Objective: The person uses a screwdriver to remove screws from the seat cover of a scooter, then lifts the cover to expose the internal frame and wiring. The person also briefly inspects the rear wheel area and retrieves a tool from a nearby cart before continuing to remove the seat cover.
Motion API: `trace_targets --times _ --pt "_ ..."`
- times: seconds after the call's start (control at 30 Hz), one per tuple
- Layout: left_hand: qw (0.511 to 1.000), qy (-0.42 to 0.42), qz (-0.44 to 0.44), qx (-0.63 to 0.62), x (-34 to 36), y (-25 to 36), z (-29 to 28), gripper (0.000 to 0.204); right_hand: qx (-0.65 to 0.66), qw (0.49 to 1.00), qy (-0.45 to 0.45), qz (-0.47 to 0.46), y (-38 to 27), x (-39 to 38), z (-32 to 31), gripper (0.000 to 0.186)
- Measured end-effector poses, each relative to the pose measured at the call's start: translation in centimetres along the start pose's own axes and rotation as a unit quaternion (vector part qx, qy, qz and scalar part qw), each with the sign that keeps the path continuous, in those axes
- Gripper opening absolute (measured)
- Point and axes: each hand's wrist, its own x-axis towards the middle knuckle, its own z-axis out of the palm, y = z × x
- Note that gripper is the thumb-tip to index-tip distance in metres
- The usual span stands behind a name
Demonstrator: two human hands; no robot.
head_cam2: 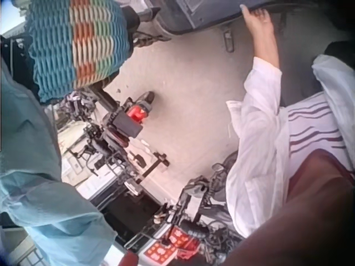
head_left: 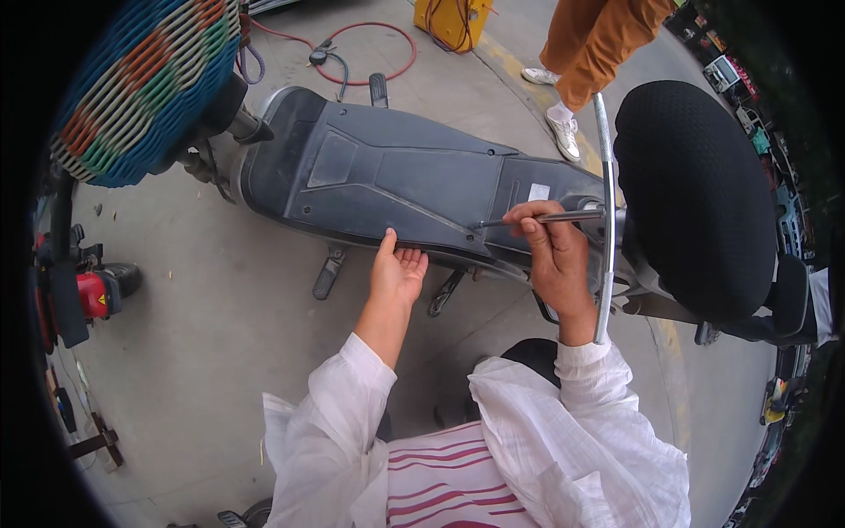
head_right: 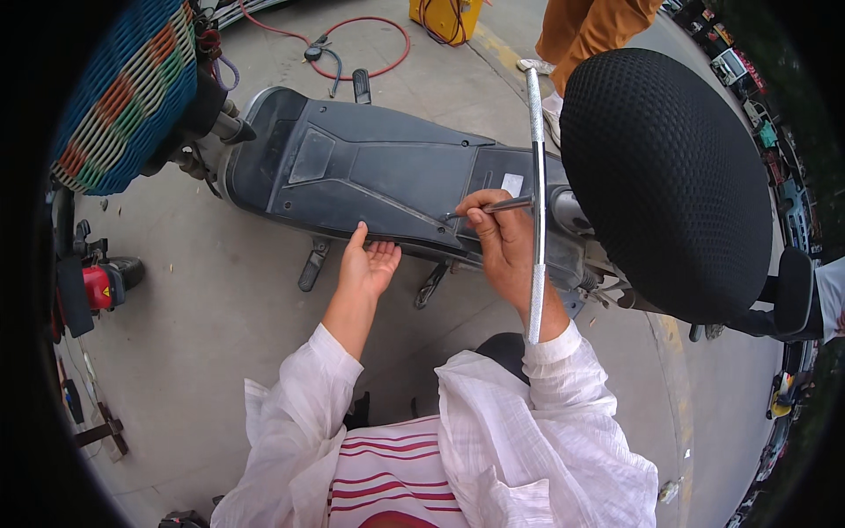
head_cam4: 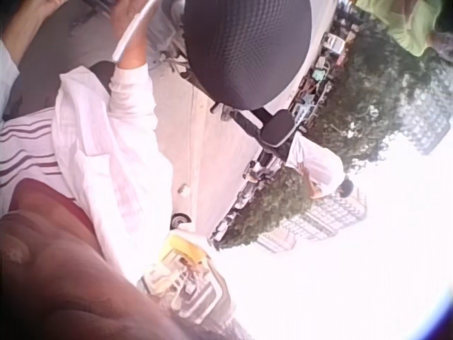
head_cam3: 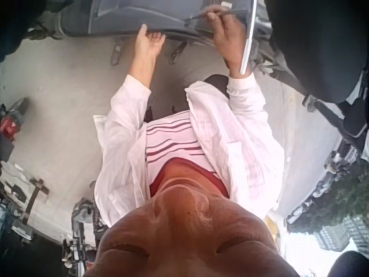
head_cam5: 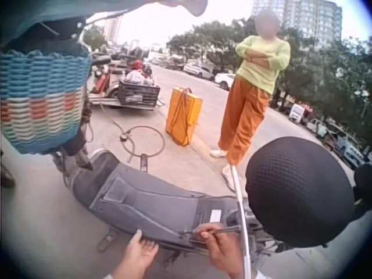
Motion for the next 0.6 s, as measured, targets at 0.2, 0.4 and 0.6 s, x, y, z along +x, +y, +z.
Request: trace_targets --times 0.2,0.4,0.6 --pt "0.999 0.019 0.012 -0.041 1.1 -0.9 0.3 0.055 0.023 0.999 0.04 0.008 -0.5 -0.1 -0.4 0.013" --pt "0.998 0.022 0.03 -0.044 1.0 -1.4 -0.1 0.052 -0.065 0.993 0.072 -0.064 -0.3 0.0 -0.8 0.02" --pt "0.999 -0.018 0.036 0.019 0.4 -1.2 -0.1 0.037 0.087 0.985 0.134 0.063 -1.7 -0.5 0.6 0.031"
